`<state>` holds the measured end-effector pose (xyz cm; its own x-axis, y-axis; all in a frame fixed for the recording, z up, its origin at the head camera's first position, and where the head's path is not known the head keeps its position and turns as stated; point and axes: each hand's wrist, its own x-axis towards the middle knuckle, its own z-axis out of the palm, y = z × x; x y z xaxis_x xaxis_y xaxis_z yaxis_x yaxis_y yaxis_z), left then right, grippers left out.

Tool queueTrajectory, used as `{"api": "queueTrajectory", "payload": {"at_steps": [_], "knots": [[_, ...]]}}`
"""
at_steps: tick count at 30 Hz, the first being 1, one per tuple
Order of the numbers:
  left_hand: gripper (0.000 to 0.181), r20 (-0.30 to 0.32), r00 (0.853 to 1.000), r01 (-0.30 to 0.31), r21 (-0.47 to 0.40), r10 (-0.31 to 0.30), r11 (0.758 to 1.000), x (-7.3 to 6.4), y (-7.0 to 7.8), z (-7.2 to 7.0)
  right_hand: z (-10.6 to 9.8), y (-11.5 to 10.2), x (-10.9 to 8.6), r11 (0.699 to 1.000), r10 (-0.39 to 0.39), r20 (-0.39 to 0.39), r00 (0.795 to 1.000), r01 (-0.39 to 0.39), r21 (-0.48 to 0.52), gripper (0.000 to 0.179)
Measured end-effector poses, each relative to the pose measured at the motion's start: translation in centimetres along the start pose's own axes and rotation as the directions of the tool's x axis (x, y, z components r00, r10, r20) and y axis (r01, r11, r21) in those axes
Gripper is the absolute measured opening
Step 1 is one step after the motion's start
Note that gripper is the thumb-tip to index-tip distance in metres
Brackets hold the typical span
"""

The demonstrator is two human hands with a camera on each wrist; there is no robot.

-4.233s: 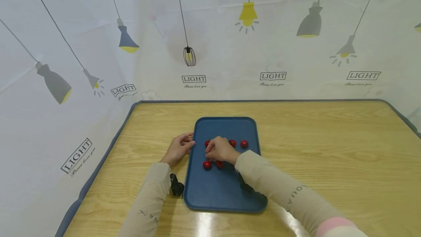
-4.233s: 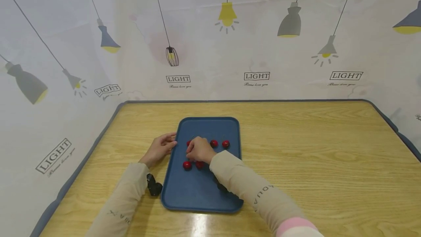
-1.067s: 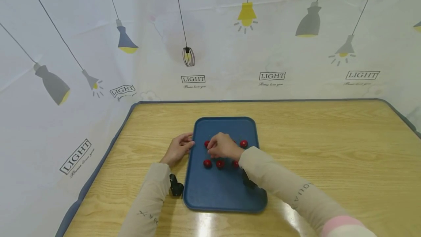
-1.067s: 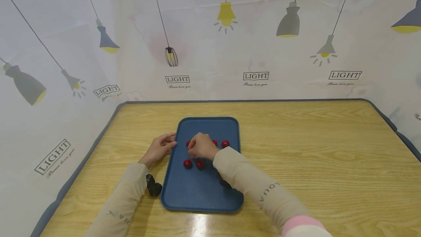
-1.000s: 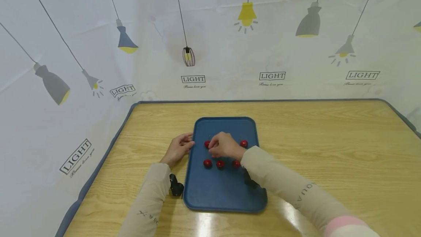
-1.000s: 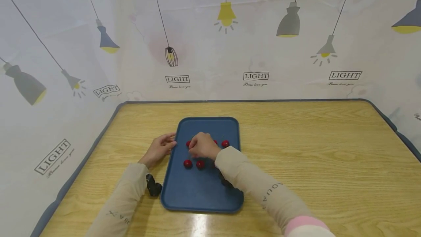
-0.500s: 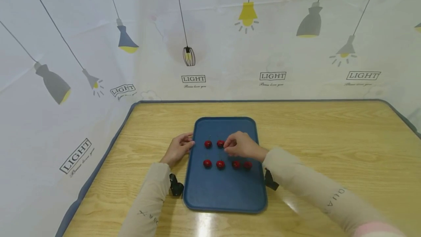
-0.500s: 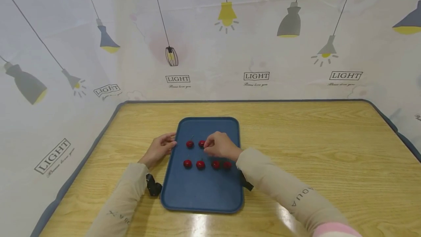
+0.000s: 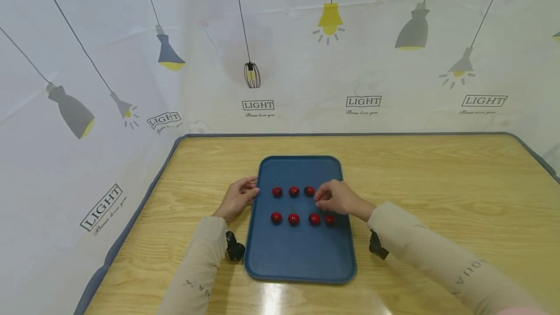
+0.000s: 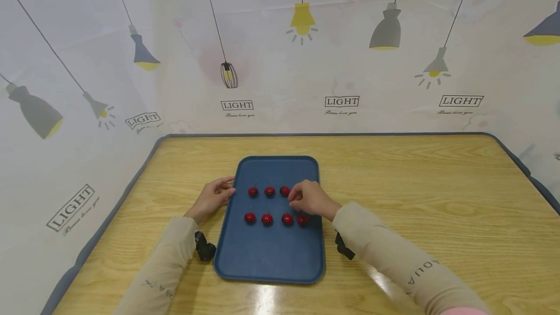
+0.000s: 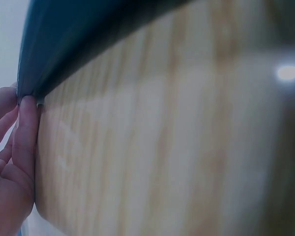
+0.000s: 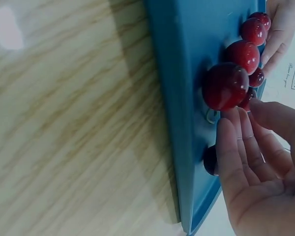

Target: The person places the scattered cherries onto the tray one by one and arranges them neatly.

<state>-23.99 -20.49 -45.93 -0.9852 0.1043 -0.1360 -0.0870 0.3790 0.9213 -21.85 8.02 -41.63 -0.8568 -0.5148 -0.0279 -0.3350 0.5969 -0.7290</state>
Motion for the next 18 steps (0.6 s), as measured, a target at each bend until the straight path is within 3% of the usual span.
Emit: {"api": "queueTrajectory", "payload": {"at_steps": [10,18], "knots": [[0.041,0.003,1.000,-0.008,-0.014,0.008,1.000,0.06,-0.14,-0.03,0.48,-0.04,0.18,0.995,0.000,-0.014,1.000,-0.002,-0.097,0.007],[0.041,-0.001,1.000,-0.009,-0.007,0.009,1.000,0.01,-0.04,-0.01,0.98,-0.27,0.51,0.995,-0.003,-0.013,1.000,0.002,-0.104,0.009]]}}
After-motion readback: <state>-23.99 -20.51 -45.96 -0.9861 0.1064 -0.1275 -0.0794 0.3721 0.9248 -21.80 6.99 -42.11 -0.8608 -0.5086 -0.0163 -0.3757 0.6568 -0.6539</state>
